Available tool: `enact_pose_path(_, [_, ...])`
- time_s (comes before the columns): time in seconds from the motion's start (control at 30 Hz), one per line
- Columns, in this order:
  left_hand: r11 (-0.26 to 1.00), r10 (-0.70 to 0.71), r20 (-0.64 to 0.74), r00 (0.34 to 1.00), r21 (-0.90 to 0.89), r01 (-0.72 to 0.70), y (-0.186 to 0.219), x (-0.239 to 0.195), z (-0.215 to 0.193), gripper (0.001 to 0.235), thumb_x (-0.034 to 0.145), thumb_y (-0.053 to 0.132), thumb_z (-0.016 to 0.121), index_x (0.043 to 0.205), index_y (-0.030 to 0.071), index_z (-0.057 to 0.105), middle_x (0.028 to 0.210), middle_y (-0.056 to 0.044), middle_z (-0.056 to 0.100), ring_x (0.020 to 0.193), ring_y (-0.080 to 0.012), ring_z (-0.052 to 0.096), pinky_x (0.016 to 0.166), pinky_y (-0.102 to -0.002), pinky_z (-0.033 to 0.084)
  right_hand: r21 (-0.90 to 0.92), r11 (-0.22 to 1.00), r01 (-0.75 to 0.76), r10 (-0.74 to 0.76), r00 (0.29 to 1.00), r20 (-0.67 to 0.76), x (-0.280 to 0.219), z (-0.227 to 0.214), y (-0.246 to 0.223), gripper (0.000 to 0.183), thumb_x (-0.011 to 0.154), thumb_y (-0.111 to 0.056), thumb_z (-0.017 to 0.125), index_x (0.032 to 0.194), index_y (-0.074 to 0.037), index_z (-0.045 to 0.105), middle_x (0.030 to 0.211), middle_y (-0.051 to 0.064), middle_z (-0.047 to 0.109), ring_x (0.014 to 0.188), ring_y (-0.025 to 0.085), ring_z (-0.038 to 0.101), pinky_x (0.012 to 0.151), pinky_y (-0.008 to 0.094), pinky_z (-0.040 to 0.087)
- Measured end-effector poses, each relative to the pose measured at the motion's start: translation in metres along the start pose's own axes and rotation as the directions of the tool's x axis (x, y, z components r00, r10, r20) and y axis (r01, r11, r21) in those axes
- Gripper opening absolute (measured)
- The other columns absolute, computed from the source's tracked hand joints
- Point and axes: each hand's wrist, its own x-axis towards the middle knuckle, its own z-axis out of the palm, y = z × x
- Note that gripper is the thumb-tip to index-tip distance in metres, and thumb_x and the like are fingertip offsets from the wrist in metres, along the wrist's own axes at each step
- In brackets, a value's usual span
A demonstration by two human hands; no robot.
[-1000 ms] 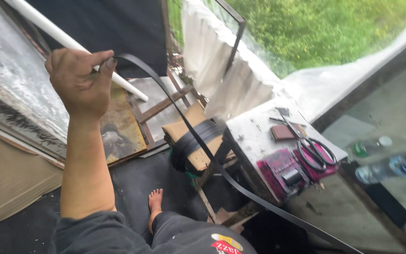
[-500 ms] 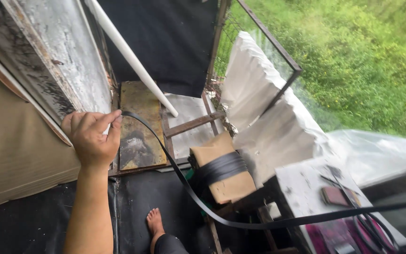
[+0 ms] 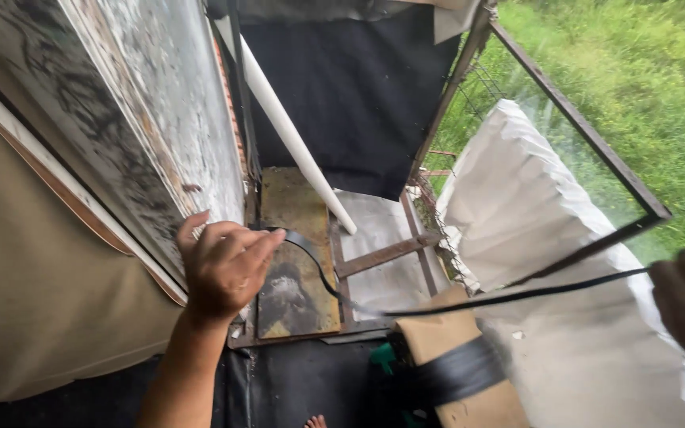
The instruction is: Applying edge finish to a long leather strip using a roller applicator and hanging it on a line with clothespins to dry.
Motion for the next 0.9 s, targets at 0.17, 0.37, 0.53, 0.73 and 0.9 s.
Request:
enact_pose_path(0.17, [0.996,0.082,0.019,0.996,0.029,-0.083,-0.043,0.036,0.008,0.016,0.096,0.008,0.078,0.104,0.021,0.079,0.089,0.007,0.068,0.081,-0.0183,0.062,0.102,-0.049,0.036,-0.123,0.992,0.0,0.006,0.999,0.052,0.083,-0.025,-0.079,0.012,0.095,-0.032,0.061,0.084,-0.029,0.059,0.084,-0.01,0.06,0.095,0.019,0.066,0.087,0.036,0.05])
enact_pose_path(0.37, [0.977,0.173,0.062,0.983,0.117,-0.179,-0.078,0.08,-0.003,0.016,0.096,0.006,0.078,0.1,0.021,0.078,0.087,0.008,0.067,0.081,-0.0177,0.062,0.1,-0.048,0.039,0.023,0.997,-0.067,0.064,0.993,0.1,0.122,0.047,-0.139,0.005,0.089,-0.029,0.06,0.088,-0.026,0.064,0.092,-0.007,0.067,0.099,0.022,0.069,0.085,0.037,0.052])
enact_pose_path(0.53, [0.949,0.238,0.11,0.965,0.186,-0.255,-0.095,0.118,-0.014,0.018,0.091,0.007,0.085,0.099,0.022,0.081,0.085,0.007,0.066,0.082,-0.0181,0.061,0.102,-0.047,0.038,0.115,0.975,-0.192,0.186,0.98,0.064,0.139,0.097,-0.183,0.011,0.085,-0.022,0.056,0.08,-0.024,0.066,0.086,-0.005,0.067,0.093,0.025,0.069,0.082,0.038,0.05])
enact_pose_path(0.73, [0.899,0.323,0.145,0.935,0.262,-0.351,-0.103,0.167,-0.013,0.013,0.091,0.015,0.091,0.097,0.021,0.082,0.083,0.008,0.065,0.084,-0.0178,0.058,0.102,-0.045,0.04,0.222,0.932,-0.287,0.237,0.945,0.227,0.161,0.152,-0.24,0.017,0.08,-0.031,0.056,0.09,-0.03,0.07,0.101,-0.006,0.069,0.102,0.022,0.068,0.086,0.037,0.051])
enact_pose_path(0.9, [0.856,0.395,0.161,0.904,0.294,-0.426,-0.108,0.203,0.002,0.025,0.087,0.008,0.094,0.104,0.022,0.083,0.089,0.008,0.073,0.087,-0.0184,0.064,0.103,-0.049,0.041,0.398,0.877,-0.268,0.071,0.893,0.445,0.206,0.158,-0.273,0.025,0.096,-0.022,0.045,0.105,-0.024,0.068,0.113,0.0,0.069,0.113,0.024,0.065,0.099,0.039,0.051])
